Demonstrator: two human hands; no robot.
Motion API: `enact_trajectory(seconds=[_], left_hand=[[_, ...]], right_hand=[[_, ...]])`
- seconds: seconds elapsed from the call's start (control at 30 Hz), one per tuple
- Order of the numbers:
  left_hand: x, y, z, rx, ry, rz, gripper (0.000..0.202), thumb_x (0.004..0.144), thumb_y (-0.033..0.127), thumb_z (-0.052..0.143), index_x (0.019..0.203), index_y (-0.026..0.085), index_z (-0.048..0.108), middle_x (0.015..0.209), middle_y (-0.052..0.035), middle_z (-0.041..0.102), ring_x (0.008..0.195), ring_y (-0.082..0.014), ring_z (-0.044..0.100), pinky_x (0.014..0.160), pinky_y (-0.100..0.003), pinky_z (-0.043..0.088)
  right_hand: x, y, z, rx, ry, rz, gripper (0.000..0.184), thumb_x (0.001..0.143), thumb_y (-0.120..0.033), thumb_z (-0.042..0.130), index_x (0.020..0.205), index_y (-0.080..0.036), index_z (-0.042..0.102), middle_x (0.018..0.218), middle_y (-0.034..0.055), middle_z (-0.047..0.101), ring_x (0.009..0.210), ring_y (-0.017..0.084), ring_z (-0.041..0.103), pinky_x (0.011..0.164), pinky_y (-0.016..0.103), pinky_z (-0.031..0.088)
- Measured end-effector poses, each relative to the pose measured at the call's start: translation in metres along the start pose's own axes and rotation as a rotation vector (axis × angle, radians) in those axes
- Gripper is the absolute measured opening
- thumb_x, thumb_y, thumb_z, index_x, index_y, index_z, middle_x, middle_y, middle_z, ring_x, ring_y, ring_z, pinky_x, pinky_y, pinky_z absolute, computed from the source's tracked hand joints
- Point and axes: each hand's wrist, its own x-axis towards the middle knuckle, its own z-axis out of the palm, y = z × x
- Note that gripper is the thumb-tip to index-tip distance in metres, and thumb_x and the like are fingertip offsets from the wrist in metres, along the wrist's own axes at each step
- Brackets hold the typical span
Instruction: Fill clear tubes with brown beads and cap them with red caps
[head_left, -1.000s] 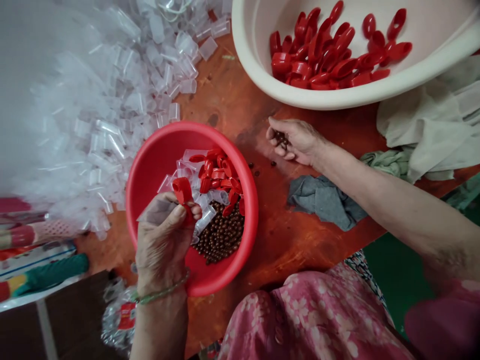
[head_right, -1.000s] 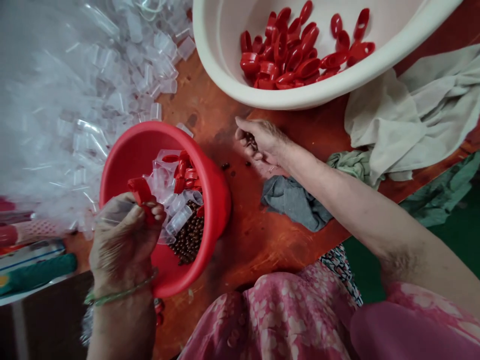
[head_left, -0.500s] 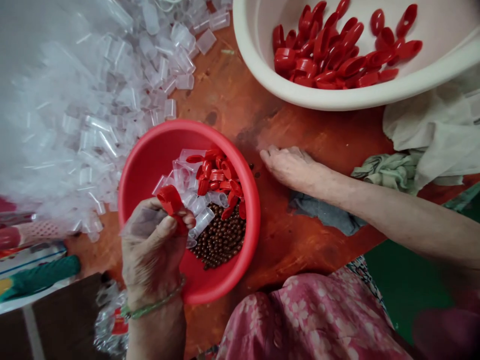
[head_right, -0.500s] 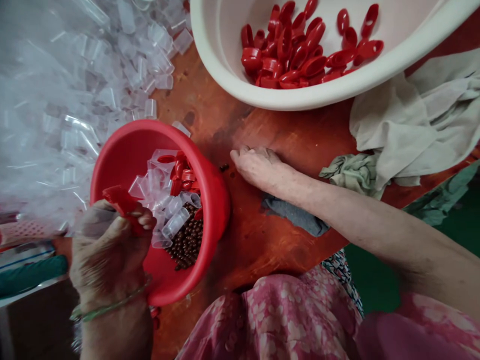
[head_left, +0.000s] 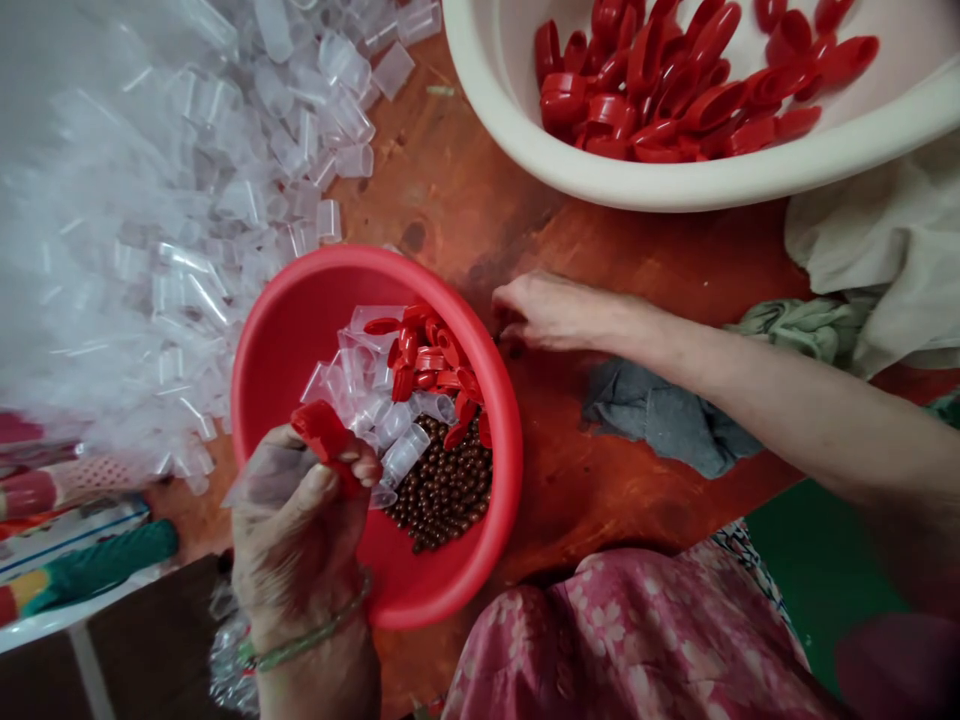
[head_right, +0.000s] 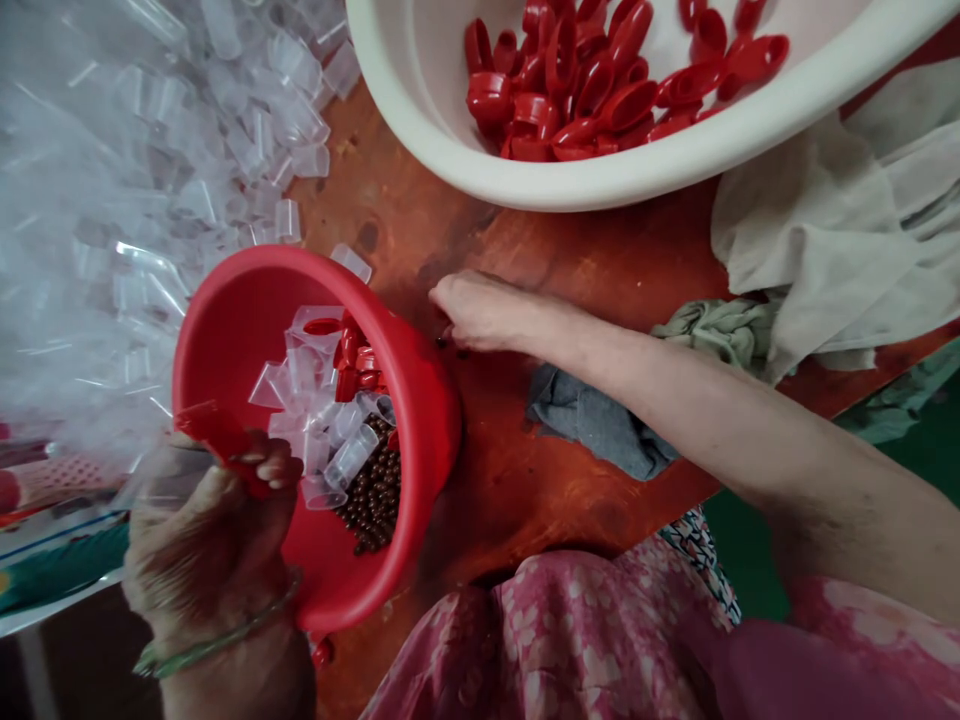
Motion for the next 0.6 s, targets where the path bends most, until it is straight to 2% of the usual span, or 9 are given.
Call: enact_trajectory(seconds=[0.13, 0.27, 0.4, 0.5, 0.6], left_hand=[[-0.001, 0.0, -0.003, 0.014, 0.023, -0.019, 0.033, 0.056, 0.024, 0.093, 0.084, 0.021, 0.076, 0.067, 0.0011, 0.065, 0.059, -0.0089, 0.056, 0.051, -0.017, 0.05], [-0.002, 0.002, -0.004, 0.025, 0.038, -0.033, 0.033, 0.056, 0.024, 0.092, 0.084, 0.021, 0.076, 0.068, -0.0004, 0.063, 0.059, -0.0104, 0.054, 0.049, -0.02, 0.048], [-0.001, 0.002, -0.005, 0.038, 0.098, -0.037, 0.029, 0.055, 0.023, 0.09, 0.08, 0.023, 0.076, 0.068, 0.0002, 0.062, 0.061, -0.0107, 0.051, 0.048, -0.021, 0.047], [0.0, 0.001, -0.007, 0.015, 0.106, -0.047, 0.032, 0.055, 0.021, 0.09, 0.084, 0.023, 0.077, 0.069, 0.0001, 0.061, 0.064, -0.0102, 0.051, 0.05, -0.019, 0.048], [0.0, 0.0, -0.008, -0.002, 0.095, -0.055, 0.032, 0.055, 0.02, 0.091, 0.084, 0.02, 0.077, 0.069, -0.0002, 0.06, 0.064, -0.0094, 0.051, 0.052, -0.017, 0.049]], right_hand=[[0.009, -0.005, 0.011, -0.219, -0.064, -0.128, 0.026, 0.1, -0.021, 0.046, 0.115, -0.021, 0.068, 0.111, 0.0108, 0.076, 0.098, 0.025, 0.071, 0.078, 0.034, 0.05], [0.014, -0.001, 0.019, -0.325, -0.061, -0.147, 0.03, 0.103, -0.024, 0.039, 0.117, -0.024, 0.066, 0.102, 0.0082, 0.076, 0.092, 0.023, 0.071, 0.077, 0.033, 0.051], [0.014, 0.0, 0.023, -0.456, -0.054, -0.192, 0.036, 0.103, -0.017, 0.033, 0.119, -0.021, 0.065, 0.101, 0.0093, 0.075, 0.088, 0.025, 0.072, 0.074, 0.036, 0.052], [0.018, -0.006, 0.02, -0.414, -0.08, -0.137, 0.035, 0.101, -0.014, 0.034, 0.115, -0.018, 0.066, 0.101, 0.0118, 0.074, 0.09, 0.026, 0.072, 0.074, 0.036, 0.051], [0.023, -0.012, 0.003, -0.2, -0.041, -0.028, 0.019, 0.099, -0.017, 0.046, 0.102, -0.016, 0.065, 0.095, 0.0101, 0.072, 0.085, 0.021, 0.068, 0.072, 0.03, 0.048]])
